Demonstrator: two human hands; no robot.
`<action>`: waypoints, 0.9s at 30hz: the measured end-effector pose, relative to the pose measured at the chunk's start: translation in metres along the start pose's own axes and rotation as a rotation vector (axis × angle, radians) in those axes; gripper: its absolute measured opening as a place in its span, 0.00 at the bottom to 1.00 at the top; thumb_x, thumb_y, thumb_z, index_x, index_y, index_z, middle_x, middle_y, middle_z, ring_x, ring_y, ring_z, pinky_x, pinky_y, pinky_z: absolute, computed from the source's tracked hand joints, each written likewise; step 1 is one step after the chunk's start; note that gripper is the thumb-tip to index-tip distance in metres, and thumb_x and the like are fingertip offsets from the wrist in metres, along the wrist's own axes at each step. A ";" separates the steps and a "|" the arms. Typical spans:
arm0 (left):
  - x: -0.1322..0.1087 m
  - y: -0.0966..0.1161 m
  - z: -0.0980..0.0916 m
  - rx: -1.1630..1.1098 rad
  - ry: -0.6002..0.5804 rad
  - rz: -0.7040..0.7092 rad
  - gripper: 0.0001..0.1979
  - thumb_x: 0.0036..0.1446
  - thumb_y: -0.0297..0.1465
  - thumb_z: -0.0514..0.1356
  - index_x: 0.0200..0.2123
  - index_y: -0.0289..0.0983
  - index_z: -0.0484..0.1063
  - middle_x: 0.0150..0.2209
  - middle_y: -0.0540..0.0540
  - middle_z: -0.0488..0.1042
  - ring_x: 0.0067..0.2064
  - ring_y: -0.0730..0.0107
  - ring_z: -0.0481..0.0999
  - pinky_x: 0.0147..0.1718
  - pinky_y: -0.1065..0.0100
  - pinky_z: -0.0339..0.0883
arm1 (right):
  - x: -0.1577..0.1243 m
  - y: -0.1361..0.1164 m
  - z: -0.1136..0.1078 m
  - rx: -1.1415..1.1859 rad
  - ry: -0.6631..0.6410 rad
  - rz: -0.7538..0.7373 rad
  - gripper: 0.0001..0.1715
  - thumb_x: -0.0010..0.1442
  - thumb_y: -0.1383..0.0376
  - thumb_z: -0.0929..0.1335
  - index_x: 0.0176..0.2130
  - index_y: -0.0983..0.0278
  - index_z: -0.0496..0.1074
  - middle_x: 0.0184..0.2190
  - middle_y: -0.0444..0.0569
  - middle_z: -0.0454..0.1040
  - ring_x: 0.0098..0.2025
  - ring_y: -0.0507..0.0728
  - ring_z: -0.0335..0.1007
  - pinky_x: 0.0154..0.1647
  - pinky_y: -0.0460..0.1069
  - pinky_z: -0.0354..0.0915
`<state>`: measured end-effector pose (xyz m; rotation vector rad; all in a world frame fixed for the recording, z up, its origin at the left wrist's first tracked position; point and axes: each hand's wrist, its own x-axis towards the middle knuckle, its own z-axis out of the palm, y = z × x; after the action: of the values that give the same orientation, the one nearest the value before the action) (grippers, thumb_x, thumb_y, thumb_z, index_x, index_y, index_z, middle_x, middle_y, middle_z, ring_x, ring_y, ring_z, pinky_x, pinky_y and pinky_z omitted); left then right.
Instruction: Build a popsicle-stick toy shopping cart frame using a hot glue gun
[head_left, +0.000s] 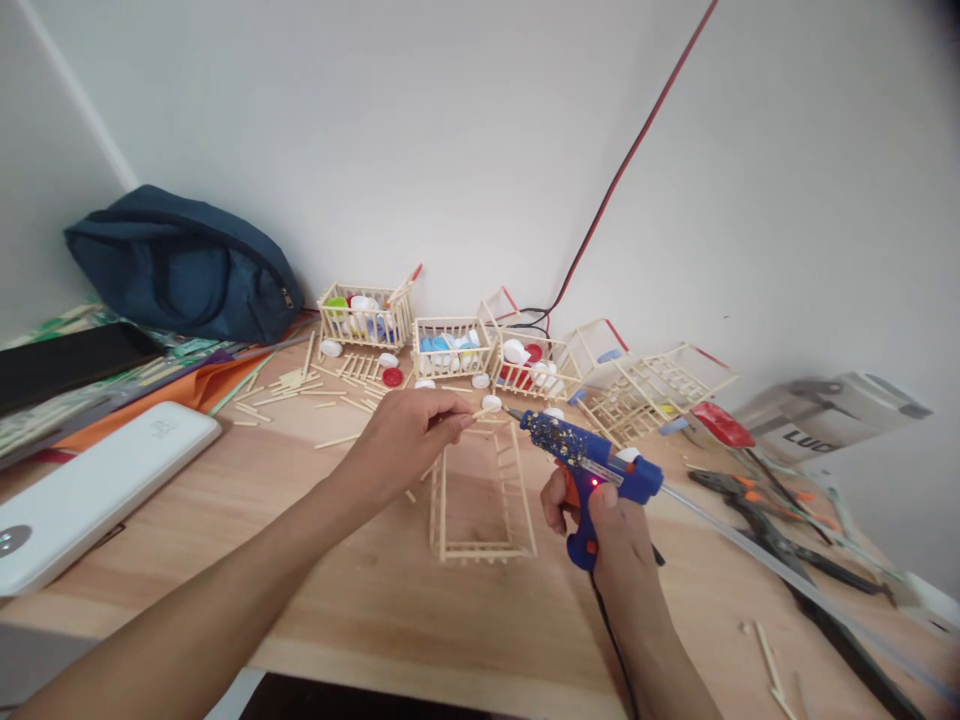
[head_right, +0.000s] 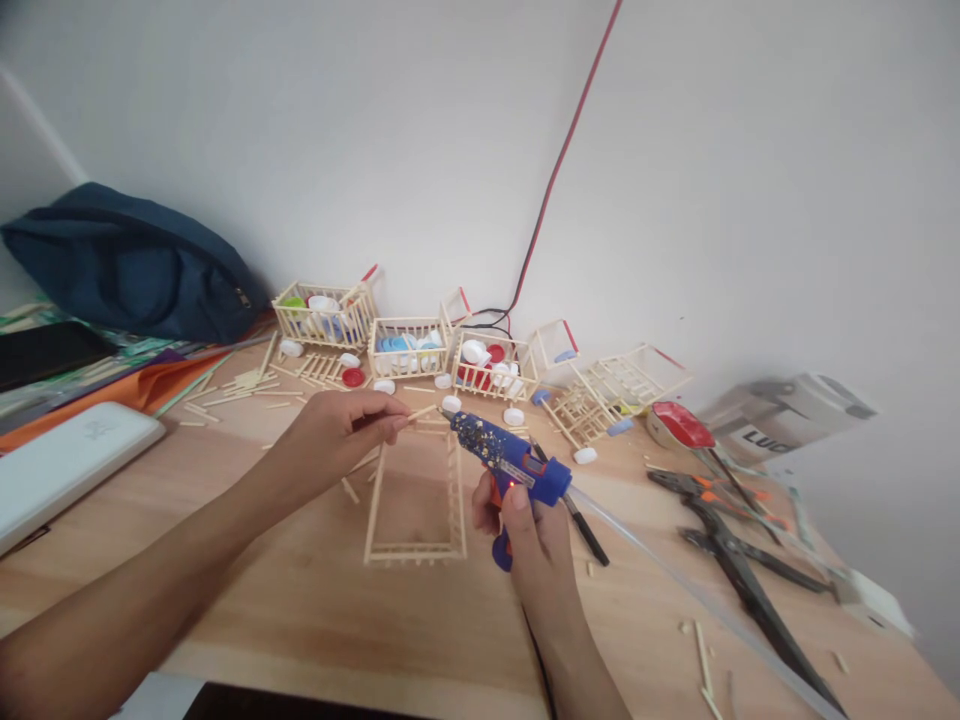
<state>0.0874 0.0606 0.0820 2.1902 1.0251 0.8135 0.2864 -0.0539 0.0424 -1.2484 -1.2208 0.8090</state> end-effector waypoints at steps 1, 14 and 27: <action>0.000 0.000 0.000 -0.001 0.001 -0.005 0.13 0.60 0.32 0.55 0.30 0.35 0.77 0.23 0.52 0.72 0.26 0.73 0.66 0.28 0.71 0.54 | 0.000 0.000 0.000 0.002 0.000 -0.001 0.28 0.65 0.44 0.60 0.30 0.63 0.68 0.23 0.46 0.67 0.25 0.53 0.62 0.25 0.49 0.58; -0.001 0.003 0.002 -0.097 0.027 -0.055 0.11 0.59 0.32 0.56 0.28 0.35 0.76 0.22 0.52 0.71 0.23 0.76 0.62 0.26 0.72 0.53 | 0.000 0.000 0.000 -0.061 -0.054 -0.059 0.28 0.66 0.45 0.59 0.27 0.62 0.66 0.21 0.46 0.64 0.24 0.53 0.59 0.24 0.49 0.54; -0.002 0.005 -0.002 -0.306 -0.097 -0.156 0.16 0.58 0.37 0.56 0.22 0.35 0.73 0.15 0.56 0.57 0.18 0.79 0.52 0.19 0.72 0.44 | -0.001 -0.002 0.004 -0.083 -0.036 -0.082 0.30 0.66 0.44 0.59 0.25 0.62 0.66 0.21 0.46 0.65 0.23 0.52 0.60 0.24 0.49 0.54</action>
<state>0.0873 0.0571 0.0866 1.8491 0.9420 0.7316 0.2821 -0.0543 0.0440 -1.2465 -1.3375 0.7307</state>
